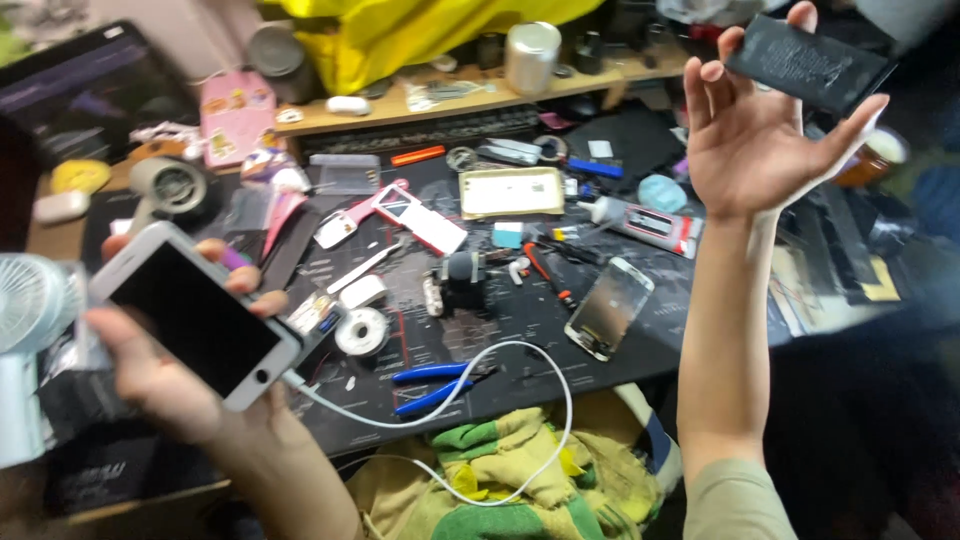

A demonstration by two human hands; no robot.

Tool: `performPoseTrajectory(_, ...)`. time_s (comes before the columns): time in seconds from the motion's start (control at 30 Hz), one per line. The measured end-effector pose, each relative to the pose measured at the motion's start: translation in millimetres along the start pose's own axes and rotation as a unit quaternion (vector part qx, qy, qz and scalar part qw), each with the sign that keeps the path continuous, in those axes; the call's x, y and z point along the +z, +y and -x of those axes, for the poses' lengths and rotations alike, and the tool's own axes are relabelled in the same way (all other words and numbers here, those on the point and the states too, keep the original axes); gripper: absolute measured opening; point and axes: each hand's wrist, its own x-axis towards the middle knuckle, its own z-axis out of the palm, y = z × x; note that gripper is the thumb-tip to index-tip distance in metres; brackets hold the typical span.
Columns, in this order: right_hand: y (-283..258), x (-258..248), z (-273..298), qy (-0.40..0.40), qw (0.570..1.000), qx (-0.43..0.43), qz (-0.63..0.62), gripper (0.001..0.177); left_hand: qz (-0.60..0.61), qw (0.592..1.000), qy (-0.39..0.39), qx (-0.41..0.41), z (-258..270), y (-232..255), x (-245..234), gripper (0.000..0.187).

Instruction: The person disassembles a white smartphone, removes the back cover, and detaches the battery connector. They then place a new battery into the chassis, reconnect the battery, and reassemble the phone. The workspace is cluttered with tools and spare parts.

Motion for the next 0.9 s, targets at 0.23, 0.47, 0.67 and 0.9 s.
performPoseTrajectory(0.23,-25,-21,56,-0.014,0.994,-0.03,0.104,0.098,-0.075,0.996,0.04,0.039,0,-16,13,0.064)
performPoseTrajectory(0.47,-23,19,61,-0.165,0.851,-0.103,0.488,0.072,-0.087,0.994,-0.049,-0.036,3,-85,7,0.063)
performPoseTrajectory(0.67,-25,37,110,-0.193,0.665,-0.133,0.709,0.082,-0.134,0.949,-0.028,-0.284,42,-174,-17,0.073)
performPoseTrajectory(0.9,-38,-24,162,-0.167,0.435,-0.073,0.882,0.083,-0.088,0.935,-0.12,-0.322,65,-180,2,0.08)
